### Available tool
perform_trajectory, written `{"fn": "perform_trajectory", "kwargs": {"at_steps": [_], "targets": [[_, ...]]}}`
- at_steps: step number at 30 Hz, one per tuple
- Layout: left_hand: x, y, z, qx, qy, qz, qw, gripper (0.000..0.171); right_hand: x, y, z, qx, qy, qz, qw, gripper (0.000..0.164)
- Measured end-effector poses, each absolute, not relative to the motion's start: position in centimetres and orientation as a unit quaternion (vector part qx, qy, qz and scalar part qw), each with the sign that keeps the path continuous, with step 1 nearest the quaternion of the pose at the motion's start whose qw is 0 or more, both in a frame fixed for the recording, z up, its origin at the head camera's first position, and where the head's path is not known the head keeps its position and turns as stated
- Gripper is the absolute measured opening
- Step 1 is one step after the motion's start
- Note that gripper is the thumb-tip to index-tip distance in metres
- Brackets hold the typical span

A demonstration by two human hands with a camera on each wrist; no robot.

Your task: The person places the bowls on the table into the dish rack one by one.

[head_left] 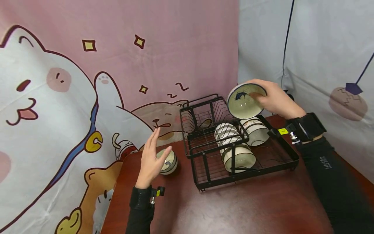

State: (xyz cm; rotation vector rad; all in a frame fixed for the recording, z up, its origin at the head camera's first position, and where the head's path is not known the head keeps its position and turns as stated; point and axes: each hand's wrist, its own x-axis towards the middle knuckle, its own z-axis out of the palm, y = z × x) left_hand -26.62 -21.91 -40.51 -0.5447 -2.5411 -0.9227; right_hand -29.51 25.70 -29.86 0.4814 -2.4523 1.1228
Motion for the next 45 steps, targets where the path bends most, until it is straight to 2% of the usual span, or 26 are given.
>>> {"fn": "perform_trajectory", "kwargs": {"at_steps": [5,10,16,21,23,30,34,40,45], "targets": [[-26.6,-27.0,-44.4,-0.159,-0.935,-0.264,0.174,0.1,-29.1,29.0,-32.1,0.151,-0.883,0.352,0.271,0.038],[-26.2,-30.8,-48.1,-0.13,-0.954,-0.24,0.128,0.116,-28.4,31.0,-35.1,0.148,-0.888,0.305,0.312,0.043],[-25.8,-33.4,-50.8,-0.069,-0.976,-0.205,0.034,0.126,-28.3,31.7,-38.0,0.189,-0.882,0.257,0.346,0.07],[-26.0,-34.0,-52.9,-0.04,-0.981,-0.191,-0.017,0.127,-28.5,31.9,-40.0,0.257,-0.88,0.187,0.352,0.084],[-25.9,-34.4,-54.0,-0.038,-0.979,-0.201,-0.019,0.127,-28.7,31.8,-40.8,0.282,-0.879,0.161,0.35,0.084],[-25.5,-35.4,-56.7,-0.021,-0.975,-0.206,-0.079,0.131,-29.3,31.3,-43.4,0.319,-0.878,0.122,0.335,0.082],[-25.7,-35.5,-57.3,-0.016,-0.978,-0.191,-0.082,0.127,-29.4,31.2,-44.9,0.337,-0.879,0.096,0.323,0.083],[-25.8,-35.3,-57.4,-0.013,-0.976,-0.199,-0.085,0.127,-30.0,30.9,-46.9,0.36,-0.878,0.051,0.311,0.077],[-26.1,-35.1,-57.6,-0.015,-0.973,-0.209,-0.093,0.129,-30.3,31.4,-48.9,0.346,-0.887,0.021,0.305,0.077]]}}
